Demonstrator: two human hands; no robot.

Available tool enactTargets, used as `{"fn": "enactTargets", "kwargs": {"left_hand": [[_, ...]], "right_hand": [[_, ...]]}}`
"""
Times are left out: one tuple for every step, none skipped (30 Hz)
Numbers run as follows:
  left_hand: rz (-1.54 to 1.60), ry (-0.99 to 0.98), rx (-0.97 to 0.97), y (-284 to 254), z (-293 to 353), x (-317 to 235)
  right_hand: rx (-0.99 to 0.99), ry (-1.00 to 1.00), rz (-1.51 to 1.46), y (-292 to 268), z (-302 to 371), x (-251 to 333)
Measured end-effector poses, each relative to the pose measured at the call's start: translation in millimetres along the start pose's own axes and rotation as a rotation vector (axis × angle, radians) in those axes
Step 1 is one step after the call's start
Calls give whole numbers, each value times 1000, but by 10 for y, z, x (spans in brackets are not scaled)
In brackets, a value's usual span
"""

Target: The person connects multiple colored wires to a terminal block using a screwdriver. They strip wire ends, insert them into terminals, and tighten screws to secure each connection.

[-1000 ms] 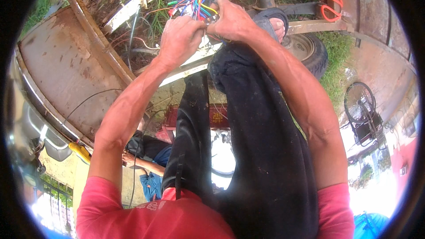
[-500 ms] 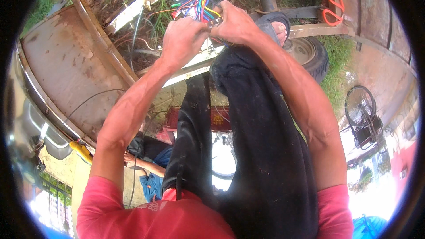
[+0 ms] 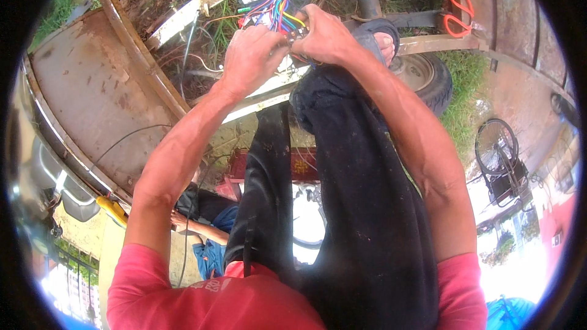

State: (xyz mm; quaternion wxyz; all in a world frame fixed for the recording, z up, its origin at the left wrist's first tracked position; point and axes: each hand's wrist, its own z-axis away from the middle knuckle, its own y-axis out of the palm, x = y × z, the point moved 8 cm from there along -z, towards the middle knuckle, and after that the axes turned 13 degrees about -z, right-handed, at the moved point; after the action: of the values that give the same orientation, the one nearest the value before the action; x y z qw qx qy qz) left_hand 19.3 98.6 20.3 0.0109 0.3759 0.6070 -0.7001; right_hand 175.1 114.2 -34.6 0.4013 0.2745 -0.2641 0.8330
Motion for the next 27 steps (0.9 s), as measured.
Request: {"fn": "enactTargets", "kwargs": {"left_hand": [[-18, -2, -7, -11, 2, -8], [-21, 13, -8, 0, 5, -15], [-24, 29, -9, 22, 7, -10], [-33, 43, -10, 29, 16, 17], [-21, 57, 24, 89, 28, 30], [-10, 70, 58, 168, 36, 22], [-6, 85, 93, 178, 6, 16], [0, 89, 73, 126, 13, -9], [8, 80, 73, 97, 5, -4], [21, 73, 71, 72, 0, 2], [32, -24, 67, 16, 20, 111], [43, -122, 62, -55, 63, 230], [55, -220, 59, -121, 125, 350], [69, -317, 56, -181, 191, 485], [142, -539, 56, -234, 316, 740], [215, -761, 55, -308, 481, 996], [174, -892, 59, -359, 643, 1230], [133, -1022, 64, -381, 828, 1474], [22, -1046, 118, -417, 934, 1659], [-89, -1068, 170, -431, 1043, 1840], [-194, -1073, 154, -385, 1231, 2038], [-295, -1074, 140, -325, 1379, 2200], [-248, -1112, 300, -191, 1450, 2297], [-287, -1100, 327, -137, 1477, 2330], [-327, -1090, 352, -61, 1528, 2357], [-365, -1078, 377, 9, 1557, 2393], [-359, -1054, 515, 116, 1592, 2488]], "right_hand": [[8, 6, -3, 4, 3, -8], [-9, -15, -9, 0, 7, 2], [-26, -37, -15, 3, 14, 9], [-41, -63, -24, 19, 6, 41], [-29, -33, -20, 34, 0, 28], [-17, -4, -16, 29, 3, 4], [-6, 18, -15, 29, -15, 6], [-2, 21, -21, 29, -22, 10], [3, 23, -26, 32, -18, 6], [4, 30, -29, 25, 4, 0], [-9, 36, -36, 10, 29, 37], [-29, -3, -46, 3, 21, 41], [-49, -38, -57, 14, 33, 48], [-68, -73, -68, 23, 41, 70], [-25, -12, -76, 14, 43, 31], [-29, -32, -82, 14, 53, 47], [-36, -51, -84, -6, 57, 46], [-45, -68, -86, -27, 65, 56], [-28, -33, -91, -23, 68, 49], [-25, -38, -81, -23, 64, 46], [-14, -48, -73, 1, 48, 50], [-7, -55, -64, 22, 37, 45], [-8, -54, -79, 21, 42, 33], [-8, -52, -95, 19, 50, 24], [-8, -53, -111, 15, 50, 20], [-4, -54, -117, 12, 51, 25], [-1, -55, -124, 21, 49, 40]]}}
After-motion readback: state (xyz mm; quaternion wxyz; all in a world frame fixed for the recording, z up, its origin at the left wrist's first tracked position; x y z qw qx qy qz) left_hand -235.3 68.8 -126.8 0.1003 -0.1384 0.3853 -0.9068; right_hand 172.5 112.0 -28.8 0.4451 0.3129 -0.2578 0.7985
